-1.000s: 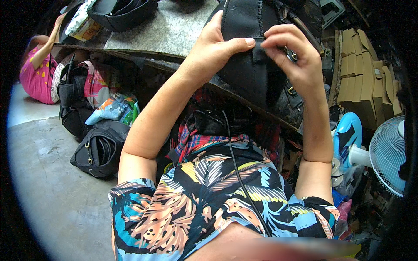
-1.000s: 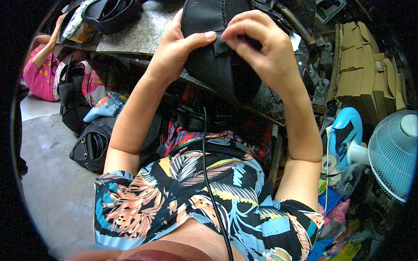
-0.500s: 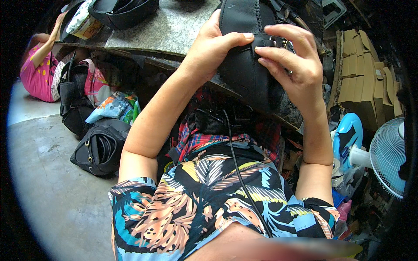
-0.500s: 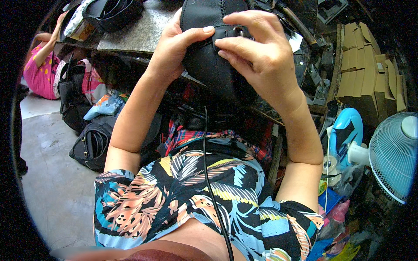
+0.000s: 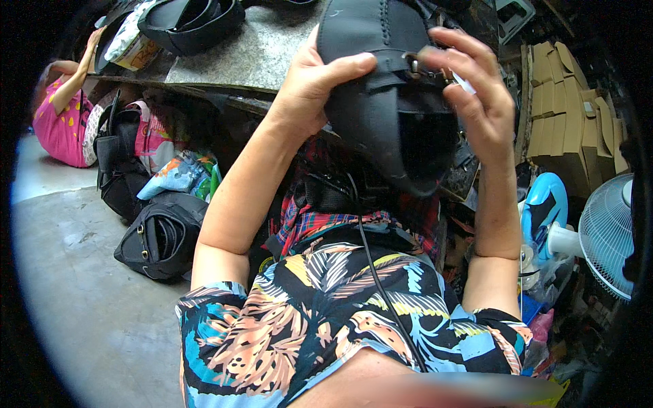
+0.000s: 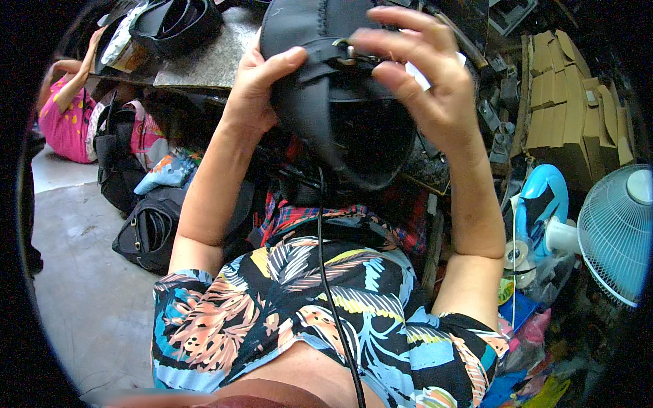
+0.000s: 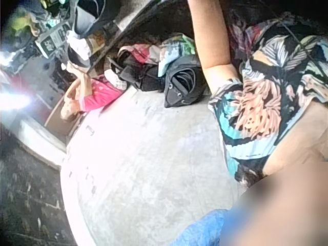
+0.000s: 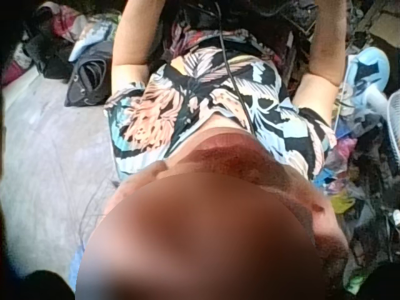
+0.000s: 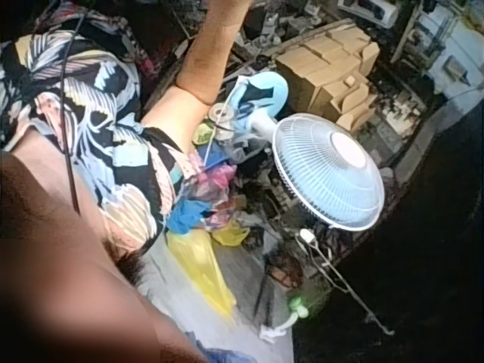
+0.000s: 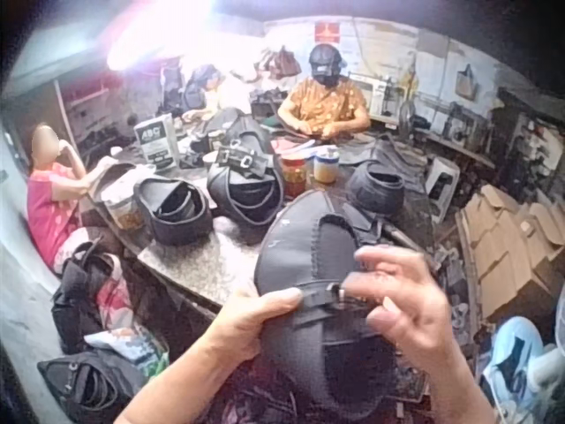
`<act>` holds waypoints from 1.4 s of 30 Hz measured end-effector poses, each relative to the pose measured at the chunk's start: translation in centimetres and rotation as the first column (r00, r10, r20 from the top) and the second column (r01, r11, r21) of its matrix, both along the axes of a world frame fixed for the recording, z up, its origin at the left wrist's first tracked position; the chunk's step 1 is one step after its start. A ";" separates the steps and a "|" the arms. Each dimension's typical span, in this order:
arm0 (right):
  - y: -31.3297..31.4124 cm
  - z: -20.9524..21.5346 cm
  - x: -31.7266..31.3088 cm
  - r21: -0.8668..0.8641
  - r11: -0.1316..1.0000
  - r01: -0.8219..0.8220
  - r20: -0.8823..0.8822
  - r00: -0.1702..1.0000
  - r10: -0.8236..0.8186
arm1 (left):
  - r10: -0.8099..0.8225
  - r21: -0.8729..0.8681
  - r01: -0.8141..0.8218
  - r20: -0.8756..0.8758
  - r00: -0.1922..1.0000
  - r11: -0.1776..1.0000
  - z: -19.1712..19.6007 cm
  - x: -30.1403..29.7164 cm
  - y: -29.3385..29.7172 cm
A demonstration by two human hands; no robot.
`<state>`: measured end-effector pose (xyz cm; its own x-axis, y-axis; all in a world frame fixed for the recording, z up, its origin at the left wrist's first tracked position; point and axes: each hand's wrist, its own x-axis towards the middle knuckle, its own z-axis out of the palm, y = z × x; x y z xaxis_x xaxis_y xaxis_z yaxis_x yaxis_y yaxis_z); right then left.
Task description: The person assembles black handbags by attaching metal buckles and straps to the bag bodies. They pick up buckles and straps from the table, thread them through slots on the bag, and secure them in place. The person handles multiple bags one at a time, repeating the attachment process for each.
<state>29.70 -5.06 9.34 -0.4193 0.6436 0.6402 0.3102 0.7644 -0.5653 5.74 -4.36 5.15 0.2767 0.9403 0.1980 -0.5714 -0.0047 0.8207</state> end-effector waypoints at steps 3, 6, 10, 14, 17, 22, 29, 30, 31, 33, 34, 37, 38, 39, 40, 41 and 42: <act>0.6 -1.1 1.2 -0.164 0.973 0.164 -0.098 0.979 -0.181 | -0.062 -0.011 0.064 0.112 0.992 0.998 -0.4 -1.4 0.1; -0.1 -2.7 1.2 -0.545 0.832 -0.104 -0.299 0.951 -0.076 | -0.091 0.045 0.085 0.154 0.984 0.995 -0.7 -2.7 -0.1; -0.9 -3.5 0.6 -0.599 0.547 -0.585 -0.712 0.701 -0.030 | -0.097 -0.007 0.099 0.151 0.984 0.995 -0.9 -3.4 -0.5; -0.7 -4.2 -0.9 -0.649 0.569 -0.505 -0.704 0.682 -0.197 | -0.086 -0.157 0.085 -0.002 0.996 0.984 -0.8 -4.3 -1.4; -0.9 -4.7 -1.3 -0.665 0.545 -0.511 -0.708 0.663 -0.243 | -0.071 -0.195 0.059 -0.055 0.996 0.979 -0.7 -4.9 -2.1; -0.8 -5.4 -1.3 -0.666 0.458 -0.589 -0.725 0.656 -0.211 | -0.108 -0.174 0.105 -0.007 0.994 0.979 -0.8 -5.0 -2.3; -1.0 -5.8 -1.1 -0.626 0.559 -0.543 -0.753 0.608 -0.252 | -0.156 -0.124 0.162 0.056 0.986 0.979 -0.9 -4.7 -2.4; -0.9 -5.7 -1.1 -0.632 0.558 -0.538 -0.749 0.610 -0.259 | -0.161 -0.111 0.163 0.023 0.987 0.980 -0.8 -4.8 -2.3; -0.8 -5.6 -1.0 -0.619 0.557 -0.554 -0.759 0.605 -0.241 | -0.142 -0.118 0.138 -0.028 0.989 0.983 -0.6 -5.0 -2.2; -0.6 -5.3 -0.9 -0.605 0.554 -0.572 -0.766 0.610 -0.206 | -0.127 -0.130 0.122 -0.030 0.991 0.984 -0.5 -5.1 -2.1; -0.6 -5.2 -0.8 -0.619 0.544 -0.566 -0.752 0.627 -0.204 | -0.126 -0.137 0.120 -0.031 0.992 0.983 -0.5 -5.0 -2.0; -0.8 -5.1 -0.8 -0.641 0.550 -0.536 -0.720 0.669 -0.187 | -0.069 -0.166 0.063 -0.033 0.997 0.984 -0.5 -5.0 -1.7; -0.8 -5.0 -0.7 -0.651 0.557 -0.516 -0.698 0.695 -0.172 | -0.065 -0.150 0.064 -0.002 0.998 0.987 -0.7 -5.0 -1.6; -0.6 -5.0 -0.7 -0.663 0.530 -0.528 -0.688 0.710 -0.152 | 0.000 -0.154 -0.007 -0.047 0.999 0.988 -0.8 -4.9 -1.6; -0.6 -5.0 -0.7 -0.667 0.519 -0.534 -0.677 0.725 -0.124 | -0.036 -0.165 0.034 -0.010 0.999 0.986 -0.9 -5.0 -1.5; -0.6 -4.9 -0.7 -0.607 0.510 -0.609 -0.730 0.681 -0.056 | -0.044 -0.172 0.044 0.005 0.999 0.984 -1.0 -5.2 -1.4; -0.5 -4.9 -0.8 -0.618 0.510 -0.598 -0.720 0.692 -0.060 | -0.046 -0.177 0.047 0.011 0.999 0.983 -1.2 -5.3 -1.2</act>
